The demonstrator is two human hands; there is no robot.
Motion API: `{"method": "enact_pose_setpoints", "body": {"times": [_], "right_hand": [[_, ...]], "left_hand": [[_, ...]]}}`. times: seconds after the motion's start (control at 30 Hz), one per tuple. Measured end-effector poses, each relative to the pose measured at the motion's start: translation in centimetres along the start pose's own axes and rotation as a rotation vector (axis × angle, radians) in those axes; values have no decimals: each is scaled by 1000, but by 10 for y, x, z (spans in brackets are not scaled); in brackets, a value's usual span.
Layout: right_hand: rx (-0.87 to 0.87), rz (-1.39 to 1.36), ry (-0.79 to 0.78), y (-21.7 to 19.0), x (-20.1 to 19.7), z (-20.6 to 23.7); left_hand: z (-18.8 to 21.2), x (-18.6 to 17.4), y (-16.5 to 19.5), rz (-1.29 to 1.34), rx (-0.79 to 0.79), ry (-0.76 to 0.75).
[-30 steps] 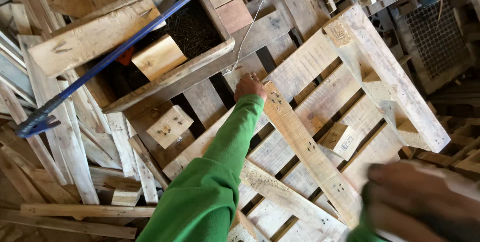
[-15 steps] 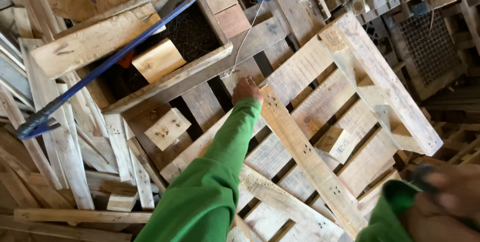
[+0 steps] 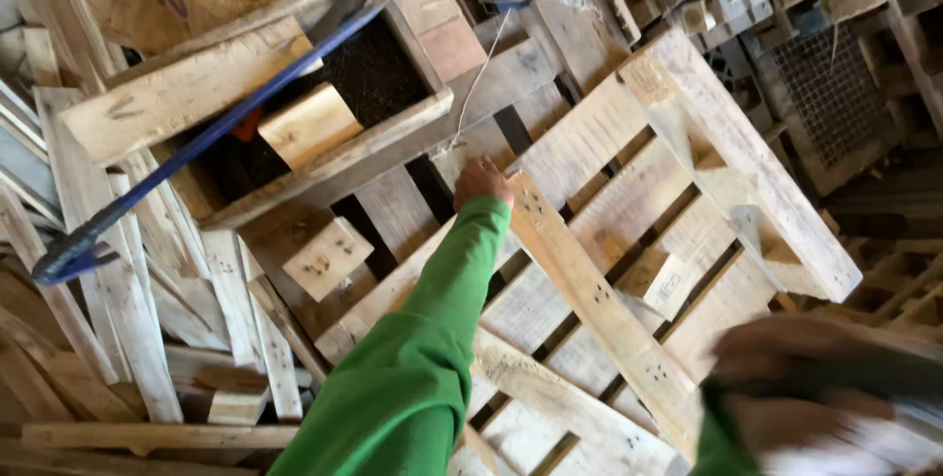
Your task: The person repairs a wooden pallet, placing wood blocks and boards onto the pallet deck and hammering nails to fasten them. They reposition boards, hold nails in place, and strike them with a hammer while working over a pile of pallet parts.
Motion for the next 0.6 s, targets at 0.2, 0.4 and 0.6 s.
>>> {"method": "enact_pose_setpoints", "body": {"times": [0.2,0.4,0.6], "right_hand": [[-325,153,-47,-4,56,-22],[681,869,46,145,54,64],[-29,617,239,30,56,26]], "left_hand": [[3,-12,6,4,26,3],[6,-2,7,6,-20,-61],[11,0,12,21,230,121]]}}
Point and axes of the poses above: each hand's wrist, its own z-axis away from the middle knuckle, its own x-axis out of the palm, y = z × x, the point moved 2 cm from there along -z, towards the middle knuckle, and after that the axes turned 8 degrees about -x, right-handed, at the moved point
